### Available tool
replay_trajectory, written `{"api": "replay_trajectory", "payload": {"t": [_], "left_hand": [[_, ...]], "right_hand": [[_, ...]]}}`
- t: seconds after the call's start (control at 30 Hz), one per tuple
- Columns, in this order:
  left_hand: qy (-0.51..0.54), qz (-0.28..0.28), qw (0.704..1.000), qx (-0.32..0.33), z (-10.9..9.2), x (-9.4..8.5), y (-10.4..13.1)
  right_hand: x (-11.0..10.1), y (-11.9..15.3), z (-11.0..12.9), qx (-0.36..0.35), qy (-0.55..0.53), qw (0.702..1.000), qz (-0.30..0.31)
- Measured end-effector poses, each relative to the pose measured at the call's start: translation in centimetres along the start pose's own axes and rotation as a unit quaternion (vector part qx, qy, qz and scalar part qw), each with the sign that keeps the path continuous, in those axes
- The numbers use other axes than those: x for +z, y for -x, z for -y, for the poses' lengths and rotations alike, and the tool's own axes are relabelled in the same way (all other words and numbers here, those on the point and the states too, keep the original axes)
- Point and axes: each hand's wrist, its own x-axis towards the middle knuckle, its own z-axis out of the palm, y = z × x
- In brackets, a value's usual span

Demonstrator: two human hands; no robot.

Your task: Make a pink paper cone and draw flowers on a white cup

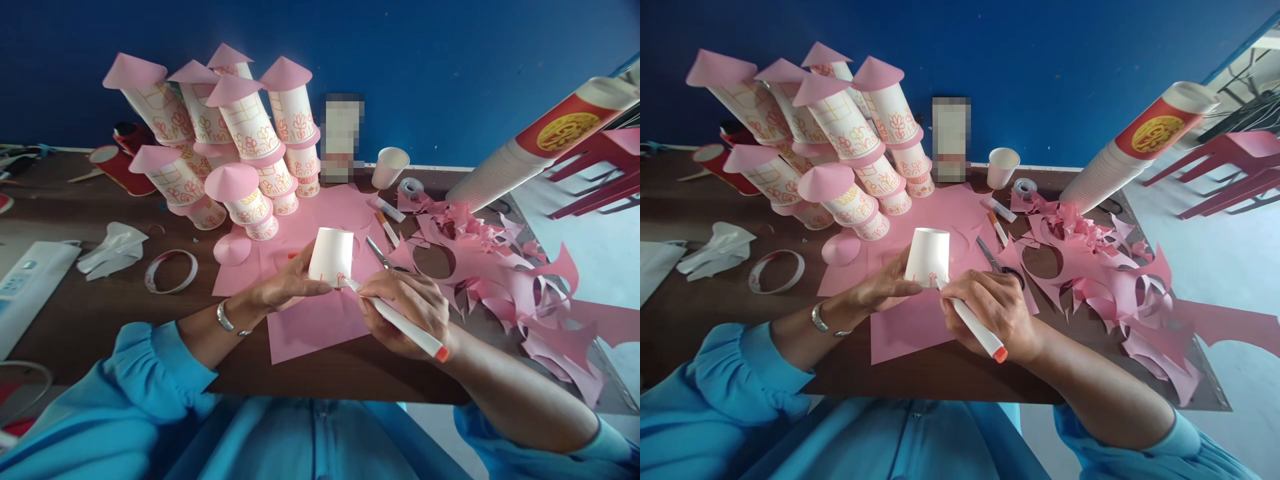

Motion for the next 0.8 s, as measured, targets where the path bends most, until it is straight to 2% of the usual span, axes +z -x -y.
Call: {"api": "replay_trajectory", "payload": {"t": [0.8], "left_hand": [[0.008, -0.007, 1.0, -0.021, 0.1, 0.12, 0.05]], "right_hand": [[0.12, 0.02, 0.14, -0.005, -0.02, 1.0, -0.001]]}}
